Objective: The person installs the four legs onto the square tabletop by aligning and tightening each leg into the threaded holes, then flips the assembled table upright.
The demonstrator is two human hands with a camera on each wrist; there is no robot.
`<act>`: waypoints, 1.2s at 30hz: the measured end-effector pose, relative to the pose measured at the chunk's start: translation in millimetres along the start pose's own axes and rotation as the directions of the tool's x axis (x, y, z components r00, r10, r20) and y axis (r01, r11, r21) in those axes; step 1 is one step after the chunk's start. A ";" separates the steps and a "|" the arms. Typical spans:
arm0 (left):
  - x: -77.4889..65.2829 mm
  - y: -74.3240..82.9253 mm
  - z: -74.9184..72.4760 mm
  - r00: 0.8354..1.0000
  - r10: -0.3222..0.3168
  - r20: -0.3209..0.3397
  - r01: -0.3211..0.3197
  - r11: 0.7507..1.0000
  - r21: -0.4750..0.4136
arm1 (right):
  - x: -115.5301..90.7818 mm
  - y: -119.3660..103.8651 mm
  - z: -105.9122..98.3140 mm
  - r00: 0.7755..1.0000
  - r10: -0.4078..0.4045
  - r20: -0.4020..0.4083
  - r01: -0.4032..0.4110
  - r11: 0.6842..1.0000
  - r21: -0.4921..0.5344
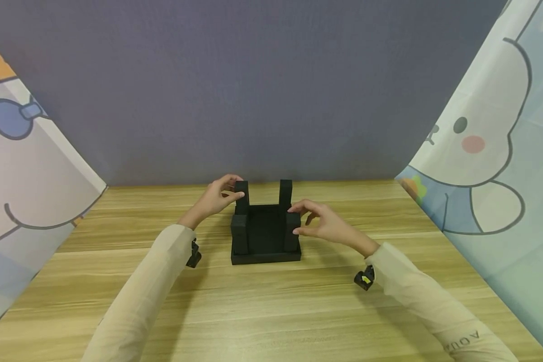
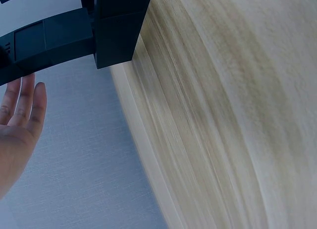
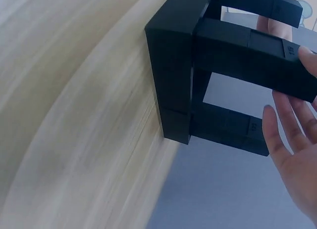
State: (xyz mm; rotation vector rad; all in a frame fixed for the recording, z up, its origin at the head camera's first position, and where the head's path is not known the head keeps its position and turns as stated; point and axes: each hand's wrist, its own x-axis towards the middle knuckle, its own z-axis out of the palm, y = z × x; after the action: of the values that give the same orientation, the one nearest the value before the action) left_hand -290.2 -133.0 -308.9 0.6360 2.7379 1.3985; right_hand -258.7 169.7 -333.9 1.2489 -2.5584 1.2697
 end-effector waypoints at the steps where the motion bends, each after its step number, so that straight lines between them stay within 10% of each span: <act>1: -0.1 0.0 0.0 1.000 -0.001 0.000 0.001 1.000 -0.001 | -0.2 1.4 0.6 1.000 -0.001 -0.006 0.001 1.000 -0.001; 36: -1.2 1.9 -1.1 1.000 -0.004 0.004 0.004 1.000 -0.006 | -5.0 -3.0 8.5 0.991 0.029 -0.128 -0.041 0.995 -0.087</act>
State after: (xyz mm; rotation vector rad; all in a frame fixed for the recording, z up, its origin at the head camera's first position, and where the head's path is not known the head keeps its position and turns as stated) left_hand -288.7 -133.4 -307.0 0.6324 2.7286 1.4029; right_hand -250.7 166.1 -339.3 1.0754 -2.5273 1.1846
